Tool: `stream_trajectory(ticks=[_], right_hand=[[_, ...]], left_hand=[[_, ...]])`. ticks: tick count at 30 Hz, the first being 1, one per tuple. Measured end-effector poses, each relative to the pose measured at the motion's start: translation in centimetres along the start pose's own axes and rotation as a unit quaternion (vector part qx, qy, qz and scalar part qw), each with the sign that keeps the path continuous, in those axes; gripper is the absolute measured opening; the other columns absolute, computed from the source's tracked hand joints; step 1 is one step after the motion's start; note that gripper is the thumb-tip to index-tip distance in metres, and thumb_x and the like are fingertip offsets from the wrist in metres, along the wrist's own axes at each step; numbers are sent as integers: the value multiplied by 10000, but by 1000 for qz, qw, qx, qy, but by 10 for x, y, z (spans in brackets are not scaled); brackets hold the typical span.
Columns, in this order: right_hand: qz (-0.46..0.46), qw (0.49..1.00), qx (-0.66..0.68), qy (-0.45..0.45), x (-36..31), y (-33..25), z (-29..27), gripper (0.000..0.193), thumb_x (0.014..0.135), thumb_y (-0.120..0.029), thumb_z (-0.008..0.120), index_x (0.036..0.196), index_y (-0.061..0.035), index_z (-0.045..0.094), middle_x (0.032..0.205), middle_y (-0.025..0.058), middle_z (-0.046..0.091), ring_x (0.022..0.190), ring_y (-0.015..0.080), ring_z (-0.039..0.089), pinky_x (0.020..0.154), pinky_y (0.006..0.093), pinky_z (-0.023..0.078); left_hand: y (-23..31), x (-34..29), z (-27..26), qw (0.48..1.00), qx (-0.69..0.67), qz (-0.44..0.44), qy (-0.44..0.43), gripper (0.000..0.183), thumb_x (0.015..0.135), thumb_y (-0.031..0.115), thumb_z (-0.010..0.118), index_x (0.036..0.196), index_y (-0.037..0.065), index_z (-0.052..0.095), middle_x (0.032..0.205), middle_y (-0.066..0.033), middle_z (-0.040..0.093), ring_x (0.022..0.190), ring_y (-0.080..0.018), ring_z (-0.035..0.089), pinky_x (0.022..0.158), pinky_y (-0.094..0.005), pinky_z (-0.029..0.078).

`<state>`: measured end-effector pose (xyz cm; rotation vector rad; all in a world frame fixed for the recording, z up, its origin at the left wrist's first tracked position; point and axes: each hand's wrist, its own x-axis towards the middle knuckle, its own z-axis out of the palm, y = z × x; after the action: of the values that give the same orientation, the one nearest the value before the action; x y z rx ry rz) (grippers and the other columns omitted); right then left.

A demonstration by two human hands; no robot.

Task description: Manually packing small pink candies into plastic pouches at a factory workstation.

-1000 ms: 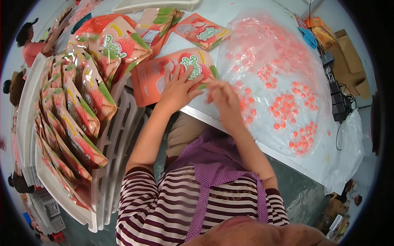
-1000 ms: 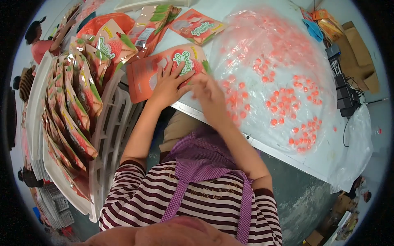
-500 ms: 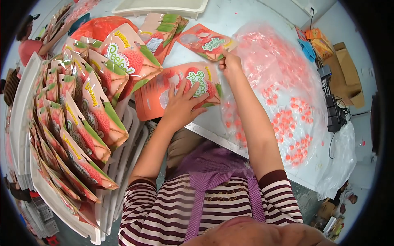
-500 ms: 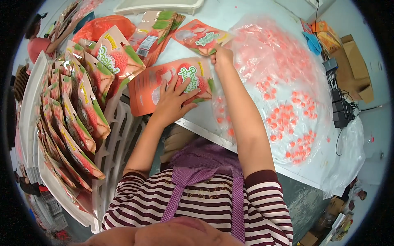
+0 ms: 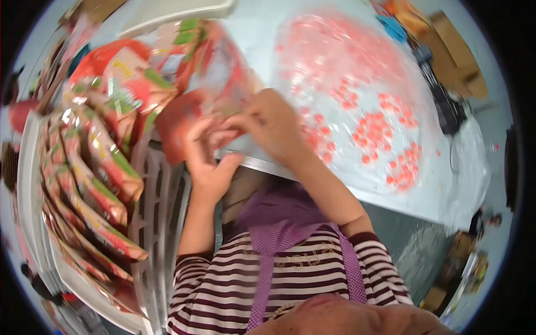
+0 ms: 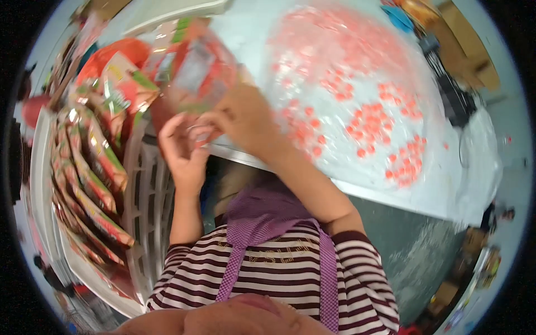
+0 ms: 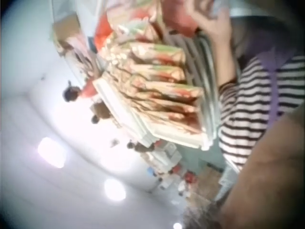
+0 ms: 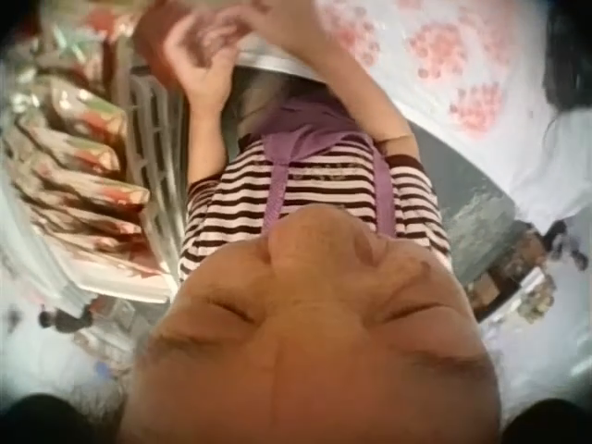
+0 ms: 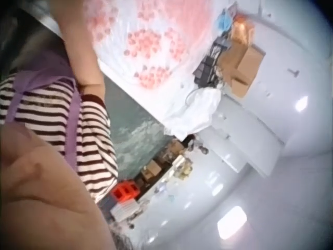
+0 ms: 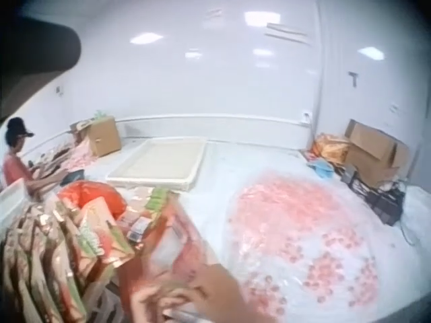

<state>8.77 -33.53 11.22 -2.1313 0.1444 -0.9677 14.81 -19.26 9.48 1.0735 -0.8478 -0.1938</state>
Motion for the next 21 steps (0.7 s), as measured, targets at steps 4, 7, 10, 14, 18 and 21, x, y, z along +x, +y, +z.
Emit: stream_trajectory(ticks=[4, 7, 10, 14, 18, 21], right_hand=[[-161, 986, -37, 4, -11, -18, 2, 157, 661, -108, 654, 720, -50, 521, 873, 82, 538, 878, 281, 533, 791, 394, 427], [-182, 981, -67, 6, -25, -27, 3, 168, 669, -138, 655, 723, -46, 525, 899, 75, 537, 860, 264, 542, 761, 374, 447], [-176, 984, -28, 8, -32, -33, -4, 218, 666, -186, 678, 710, -36, 526, 904, 73, 538, 836, 253, 547, 698, 345, 465], [-92, 981, 173, -11, -39, -34, -8, 323, 637, -232, 739, 648, -19, 496, 889, 87, 540, 770, 241, 551, 617, 320, 458], [-24, 964, 263, -29, -42, -38, -20, 359, 630, -213, 762, 620, -10, 466, 897, 96, 545, 727, 237, 551, 604, 309, 444], [-6, 961, 276, -15, -41, -34, -23, 326, 670, -155, 737, 617, -6, 452, 919, 112, 557, 672, 248, 538, 566, 298, 431]], left_hand=[[22, -11, 1, 979, 115, -87, 141, 561, 753, -33, 652, 1239, 30, 378, 1128, -71, 505, 975, -169, 542, 842, -290, 452], [27, -14, 6, 976, 161, -51, 138, 272, 818, -35, 549, 1064, -1, 438, 978, -70, 538, 848, -151, 549, 752, -289, 500], [35, -15, -1, 991, 102, -52, 70, 79, 878, 16, 536, 945, -1, 497, 917, -56, 544, 799, -120, 539, 695, -259, 491], [42, -12, 5, 979, 199, 12, 34, 71, 898, 53, 540, 894, -18, 534, 867, -59, 584, 761, -105, 529, 663, -217, 441], [58, -11, 18, 976, 214, 20, 24, 51, 875, 9, 555, 855, -37, 555, 876, -89, 608, 802, -132, 541, 740, -260, 439], [66, -8, 20, 967, 247, 55, -7, 90, 868, 2, 557, 928, -64, 565, 951, -115, 609, 821, -153, 560, 749, -270, 454]])
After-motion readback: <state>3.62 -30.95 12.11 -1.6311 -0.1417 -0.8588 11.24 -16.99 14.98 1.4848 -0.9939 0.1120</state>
